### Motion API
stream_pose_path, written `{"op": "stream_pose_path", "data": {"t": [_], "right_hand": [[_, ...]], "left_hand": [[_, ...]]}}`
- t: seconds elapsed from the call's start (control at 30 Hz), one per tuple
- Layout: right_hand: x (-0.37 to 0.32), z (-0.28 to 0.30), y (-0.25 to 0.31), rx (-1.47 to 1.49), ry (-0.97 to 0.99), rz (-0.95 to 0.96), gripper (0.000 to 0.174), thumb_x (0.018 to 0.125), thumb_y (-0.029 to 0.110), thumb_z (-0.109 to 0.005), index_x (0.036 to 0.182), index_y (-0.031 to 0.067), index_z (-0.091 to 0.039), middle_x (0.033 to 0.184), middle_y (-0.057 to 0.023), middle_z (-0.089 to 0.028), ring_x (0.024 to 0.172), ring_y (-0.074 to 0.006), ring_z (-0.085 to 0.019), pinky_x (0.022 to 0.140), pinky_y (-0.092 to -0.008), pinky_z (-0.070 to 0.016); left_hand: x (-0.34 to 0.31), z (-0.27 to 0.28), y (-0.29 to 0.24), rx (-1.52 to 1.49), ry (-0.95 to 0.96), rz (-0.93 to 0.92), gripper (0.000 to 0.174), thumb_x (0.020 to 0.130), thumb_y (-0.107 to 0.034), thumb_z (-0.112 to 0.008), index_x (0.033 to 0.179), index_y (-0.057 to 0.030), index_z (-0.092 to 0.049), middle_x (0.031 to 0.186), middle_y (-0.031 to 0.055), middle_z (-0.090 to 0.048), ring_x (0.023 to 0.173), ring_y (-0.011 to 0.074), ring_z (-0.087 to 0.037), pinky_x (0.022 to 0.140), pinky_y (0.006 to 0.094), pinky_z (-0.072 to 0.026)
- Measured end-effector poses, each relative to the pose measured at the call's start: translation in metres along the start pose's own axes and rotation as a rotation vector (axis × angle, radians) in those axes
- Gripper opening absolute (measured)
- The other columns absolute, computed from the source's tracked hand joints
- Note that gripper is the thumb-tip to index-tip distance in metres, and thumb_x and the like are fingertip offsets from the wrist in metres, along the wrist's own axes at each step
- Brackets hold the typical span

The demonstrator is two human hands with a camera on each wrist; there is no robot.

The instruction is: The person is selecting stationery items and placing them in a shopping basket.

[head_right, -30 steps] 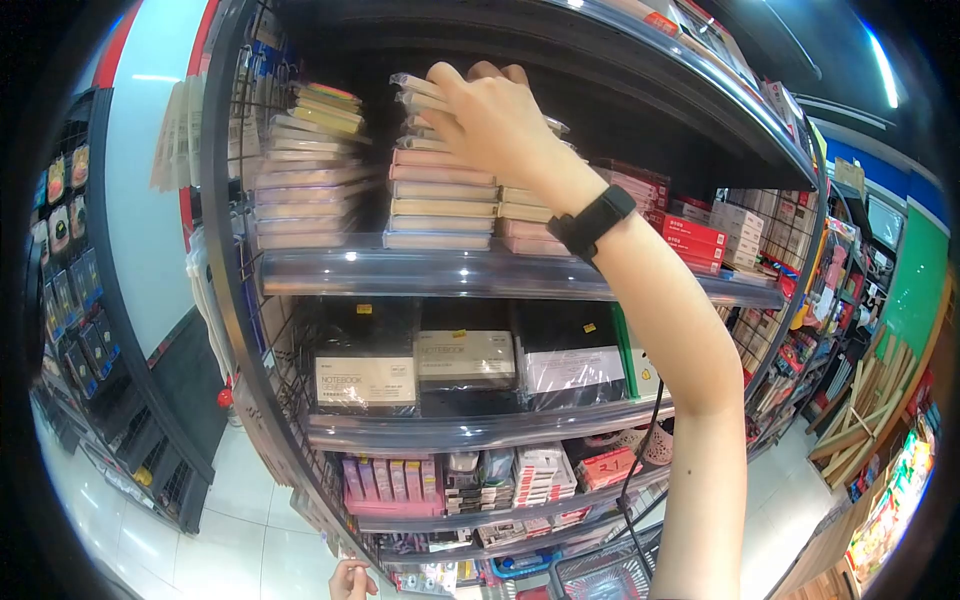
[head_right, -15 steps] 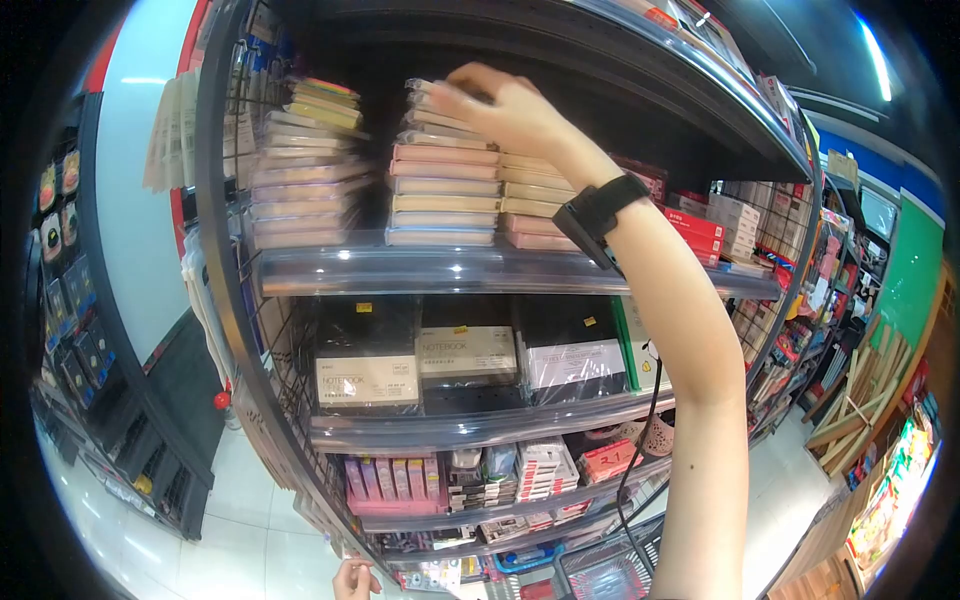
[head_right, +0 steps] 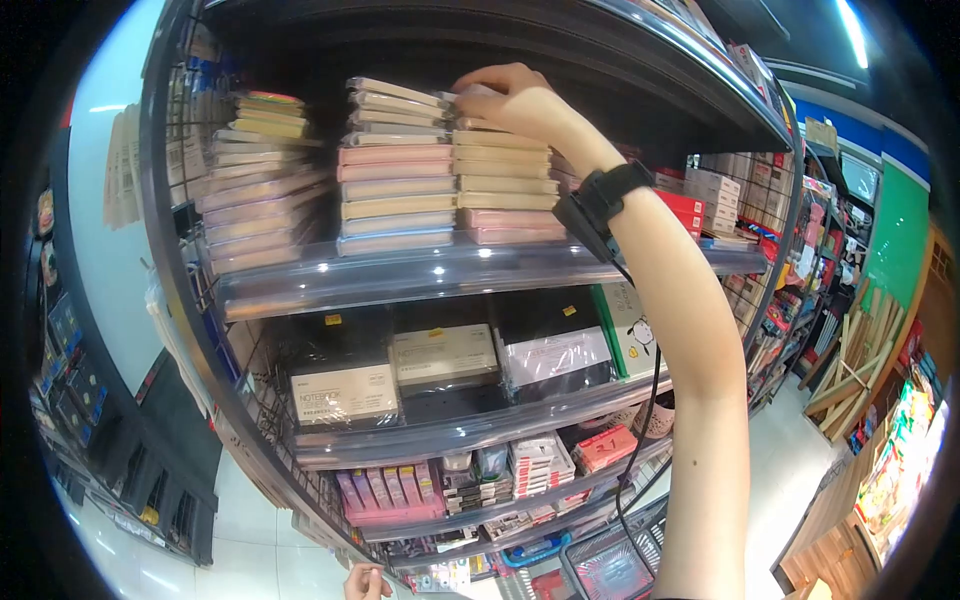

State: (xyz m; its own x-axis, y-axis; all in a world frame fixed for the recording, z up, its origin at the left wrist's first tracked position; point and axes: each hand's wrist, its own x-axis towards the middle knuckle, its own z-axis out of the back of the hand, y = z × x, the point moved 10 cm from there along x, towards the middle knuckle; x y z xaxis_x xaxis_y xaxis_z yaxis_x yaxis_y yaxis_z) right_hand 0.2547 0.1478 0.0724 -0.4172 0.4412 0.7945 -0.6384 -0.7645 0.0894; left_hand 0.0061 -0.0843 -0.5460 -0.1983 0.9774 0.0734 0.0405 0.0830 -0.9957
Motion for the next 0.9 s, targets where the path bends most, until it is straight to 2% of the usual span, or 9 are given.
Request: {"op": "stream_pose_path", "data": {"t": [0.1, 0.2, 0.27, 0.33, 0.5, 0.63, 0.73, 0.8, 0.9], "right_hand": [[-0.022, 0.017, 0.016, -0.006, -0.149, -0.190, 0.057, 0.082, 0.054, -0.056, 0.112, 0.0062, -0.063, 0.111, -0.0153, -0.063, 0.109, -0.0269, -0.056, 0.093, -0.0330, -0.0416], [-0.007, 0.033, 0.005, 0.230, -0.208, 0.000, 0.064, 0.087, 0.059, -0.045, 0.113, 0.0039, -0.062, 0.114, -0.0165, -0.061, 0.113, -0.0257, -0.053, 0.094, -0.0321, -0.0396], [-0.023, 0.066, -0.005, 0.119, -0.394, 0.025, 0.054, 0.091, 0.052, -0.042, 0.105, 0.0043, -0.065, 0.101, -0.0144, -0.065, 0.099, -0.0238, -0.059, 0.085, -0.0321, -0.0427], [-0.062, 0.088, 0.014, 0.049, -0.542, 0.174, 0.044, 0.092, 0.041, -0.046, 0.097, 0.0025, -0.066, 0.091, -0.0114, -0.065, 0.089, -0.0228, -0.059, 0.080, -0.0326, -0.0438], [-0.178, 0.091, 0.037, -0.156, -0.391, 0.162, 0.015, 0.081, 0.018, -0.061, 0.085, 0.0033, -0.061, 0.093, -0.0095, -0.061, 0.093, -0.0249, -0.055, 0.083, -0.0339, -0.0403], [-0.274, 0.083, 0.034, -0.403, -0.128, 0.076, 0.016, 0.072, 0.018, -0.067, 0.082, 0.0071, -0.061, 0.100, -0.0089, -0.058, 0.103, -0.0282, -0.050, 0.091, -0.0406, -0.0312], [-0.351, 0.076, 0.006, -0.475, 0.032, -0.097, 0.017, 0.070, 0.019, -0.069, 0.082, 0.0099, -0.062, 0.103, -0.0078, -0.056, 0.108, -0.0290, -0.048, 0.094, -0.0421, -0.0268], [-0.394, 0.081, -0.012, -0.498, 0.115, -0.190, 0.018, 0.071, 0.019, -0.069, 0.084, 0.0100, -0.062, 0.101, -0.0078, -0.056, 0.108, -0.0287, -0.048, 0.094, -0.0425, -0.0271], [-0.468, 0.102, -0.046, -0.545, 0.078, -0.359, 0.016, 0.076, 0.017, -0.066, 0.088, 0.0095, -0.060, 0.099, -0.0072, -0.057, 0.103, -0.0264, -0.051, 0.092, -0.0419, -0.0281]], "left_hand": [[0.003, -0.009, 0.000, 0.010, 0.032, -0.008, 0.015, 0.094, -0.014, -0.050, 0.102, -0.0027, -0.055, 0.066, 0.0012, -0.053, 0.057, 0.0083, -0.048, 0.053, 0.0225, -0.0397], [0.008, -0.014, 0.001, 0.044, 0.049, -0.034, 0.014, 0.094, -0.014, -0.050, 0.102, -0.0034, -0.055, 0.065, 0.0008, -0.053, 0.057, 0.0080, -0.048, 0.053, 0.0223, -0.0396], [0.012, -0.018, 0.002, 0.057, 0.061, -0.057, 0.013, 0.095, -0.014, -0.050, 0.101, -0.0038, -0.055, 0.065, 0.0002, -0.052, 0.057, 0.0078, -0.047, 0.053, 0.0222, -0.0395], [0.011, -0.026, 0.009, 0.014, 0.082, -0.006, 0.013, 0.095, -0.014, -0.050, 0.101, -0.0041, -0.055, 0.064, -0.0004, -0.052, 0.057, 0.0073, -0.047, 0.053, 0.0218, -0.0386], [0.010, -0.068, 0.004, 0.022, 0.227, 0.097, 0.012, 0.094, -0.014, -0.051, 0.099, -0.0043, -0.054, 0.064, -0.0017, -0.050, 0.057, 0.0058, -0.045, 0.051, 0.0204, -0.0352], [0.016, -0.110, 0.002, 0.059, 0.368, 0.111, 0.012, 0.092, -0.014, -0.053, 0.101, -0.0055, -0.055, 0.062, -0.0009, -0.049, 0.055, 0.0060, -0.043, 0.049, 0.0223, -0.0349], [0.028, -0.147, 0.026, 0.150, 0.565, 0.092, 0.024, 0.090, -0.015, -0.056, 0.108, 0.0012, -0.052, 0.068, 0.0039, -0.060, 0.059, 0.0102, -0.057, 0.056, 0.0242, -0.0464], [0.027, -0.173, 0.034, 0.185, 0.635, 0.148, 0.026, 0.090, -0.019, -0.056, 0.107, 0.0016, -0.056, 0.079, 0.0048, -0.061, 0.068, 0.0078, -0.055, 0.060, 0.0240, -0.0458], [0.024, -0.223, 0.027, 0.300, 0.718, 0.055, 0.018, 0.089, -0.013, -0.056, 0.102, 0.0000, -0.056, 0.069, 0.0023, -0.059, 0.061, 0.0058, -0.053, 0.055, 0.0224, -0.0430]]}}
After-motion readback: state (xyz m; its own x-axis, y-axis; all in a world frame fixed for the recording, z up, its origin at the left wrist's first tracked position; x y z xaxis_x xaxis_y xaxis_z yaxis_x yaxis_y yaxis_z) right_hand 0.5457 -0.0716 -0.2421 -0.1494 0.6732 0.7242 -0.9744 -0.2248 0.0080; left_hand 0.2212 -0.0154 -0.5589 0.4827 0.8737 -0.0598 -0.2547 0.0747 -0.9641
